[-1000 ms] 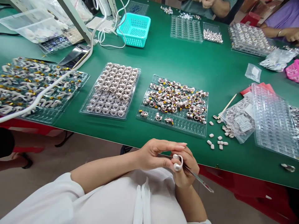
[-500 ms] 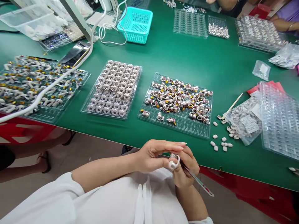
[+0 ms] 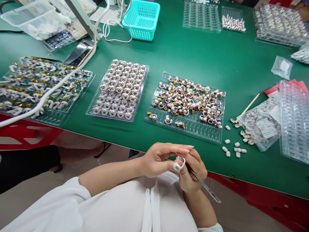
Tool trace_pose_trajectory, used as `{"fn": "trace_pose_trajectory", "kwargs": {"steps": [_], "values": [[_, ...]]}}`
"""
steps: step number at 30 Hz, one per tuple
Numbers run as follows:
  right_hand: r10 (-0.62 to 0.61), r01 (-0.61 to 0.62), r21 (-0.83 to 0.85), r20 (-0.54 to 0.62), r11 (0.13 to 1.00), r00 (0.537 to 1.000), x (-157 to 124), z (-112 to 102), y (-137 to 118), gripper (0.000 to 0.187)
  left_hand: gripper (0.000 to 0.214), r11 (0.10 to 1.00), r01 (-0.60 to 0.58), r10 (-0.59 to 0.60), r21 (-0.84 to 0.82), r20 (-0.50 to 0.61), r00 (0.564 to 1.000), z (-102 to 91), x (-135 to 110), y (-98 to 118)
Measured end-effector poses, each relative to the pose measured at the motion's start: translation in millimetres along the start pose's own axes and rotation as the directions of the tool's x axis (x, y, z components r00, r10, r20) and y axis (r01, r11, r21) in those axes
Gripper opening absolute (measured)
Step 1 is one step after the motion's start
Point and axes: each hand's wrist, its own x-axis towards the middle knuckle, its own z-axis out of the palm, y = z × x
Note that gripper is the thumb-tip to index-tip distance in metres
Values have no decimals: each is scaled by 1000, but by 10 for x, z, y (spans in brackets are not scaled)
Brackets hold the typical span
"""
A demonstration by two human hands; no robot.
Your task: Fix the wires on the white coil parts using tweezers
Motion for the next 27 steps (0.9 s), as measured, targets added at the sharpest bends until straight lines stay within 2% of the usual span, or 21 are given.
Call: {"fn": "trace_pose_trajectory", "kwargs": {"steps": [9,14,16,18,22,24,27], "values": [[-19,19,23,-1,1000,1000,-4,33,6,32,43,1000,13,-13,-19,-25,1000,-2,-35,-16],[20,-19,-13,56,1000,998,33,-29,-34,25,44,997,82,-82,-13,-9,997,-21,-21,18],[40,-36,-43,94,998,995,55,-81,-43,21,46,992,110,-111,64,7,994,-34,-6,54],[65,-53,-101,122,994,990,77,-142,-43,19,47,970,107,-110,218,2,994,-40,17,103],[63,-31,-249,121,968,991,124,-248,-35,28,51,801,-9,7,599,6,1000,-29,74,205],[17,20,-279,127,960,992,147,-281,-37,35,42,714,-40,55,699,1,998,-17,101,236],[-51,100,-344,147,934,988,175,-310,-48,39,19,653,-18,65,758,-32,997,9,139,270]]}}
